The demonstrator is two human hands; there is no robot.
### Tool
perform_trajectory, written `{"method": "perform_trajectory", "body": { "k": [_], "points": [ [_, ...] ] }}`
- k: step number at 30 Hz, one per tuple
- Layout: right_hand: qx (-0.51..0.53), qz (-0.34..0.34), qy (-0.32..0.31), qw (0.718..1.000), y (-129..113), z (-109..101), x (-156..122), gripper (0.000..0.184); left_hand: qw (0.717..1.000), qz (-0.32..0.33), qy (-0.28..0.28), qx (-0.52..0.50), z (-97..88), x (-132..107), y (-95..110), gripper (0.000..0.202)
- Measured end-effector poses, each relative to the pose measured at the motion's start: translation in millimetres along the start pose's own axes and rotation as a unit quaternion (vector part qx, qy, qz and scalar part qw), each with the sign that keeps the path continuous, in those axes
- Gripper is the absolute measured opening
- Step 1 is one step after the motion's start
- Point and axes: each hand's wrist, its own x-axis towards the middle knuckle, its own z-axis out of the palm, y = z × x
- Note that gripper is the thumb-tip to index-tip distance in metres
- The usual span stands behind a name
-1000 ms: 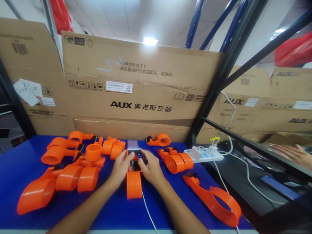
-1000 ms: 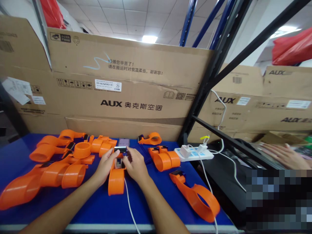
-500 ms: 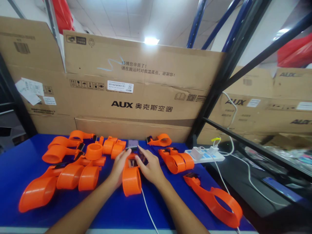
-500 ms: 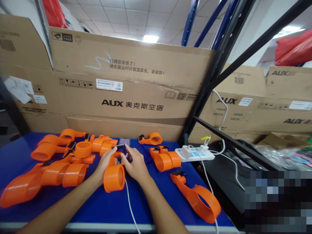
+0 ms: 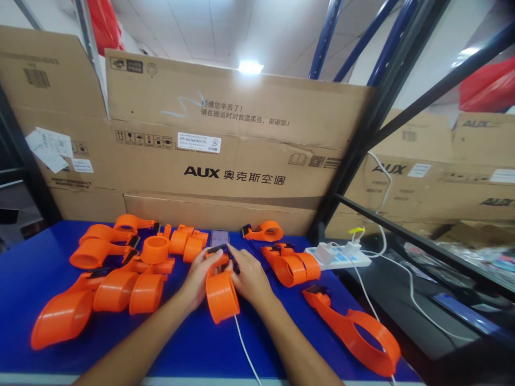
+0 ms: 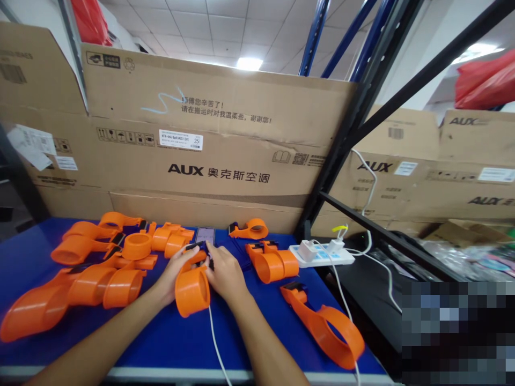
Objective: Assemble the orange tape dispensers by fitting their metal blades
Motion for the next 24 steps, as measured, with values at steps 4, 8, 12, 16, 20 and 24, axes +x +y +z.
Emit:
{"method": "perform_trajectory", "body": {
  "k": [4, 8, 12, 16, 20, 24],
  "points": [
    [-0.035, -0.007, -0.003, 0.999, -0.2, 7.5, -2.8, 0.05, 1.0, 0.004, -0.008, 0.021, -2.3, -0.3, -0.3, 0.037],
    [-0.067, -0.019, -0.001, 0.998, 1.0, 11.8, -5.5, 0.049, 1.0, -0.005, -0.015, 0.02, -2.7, -0.7, -0.2, 0.036],
    [-0.072, -0.019, -0.015, 0.997, 1.7, 14.0, -8.1, 0.047, 0.999, -0.007, -0.013, 0.034, -3.1, -1.3, 0.6, 0.037],
    [-0.069, -0.023, -0.007, 0.997, 0.8, 13.3, -7.5, 0.046, 0.999, -0.008, -0.017, 0.043, -3.4, -0.9, 2.5, 0.037],
    [-0.042, -0.033, -0.013, 0.998, 1.1, 1.2, -1.7, 0.044, 0.999, 0.016, -0.015, 0.038, -1.6, -0.3, 6.7, 0.038],
    [0.014, -0.022, -0.036, 0.999, 4.5, -15.3, 4.0, 0.042, 0.994, 0.061, -0.018, 0.085, -0.7, -2.2, 8.9, 0.037]
  ]
}}
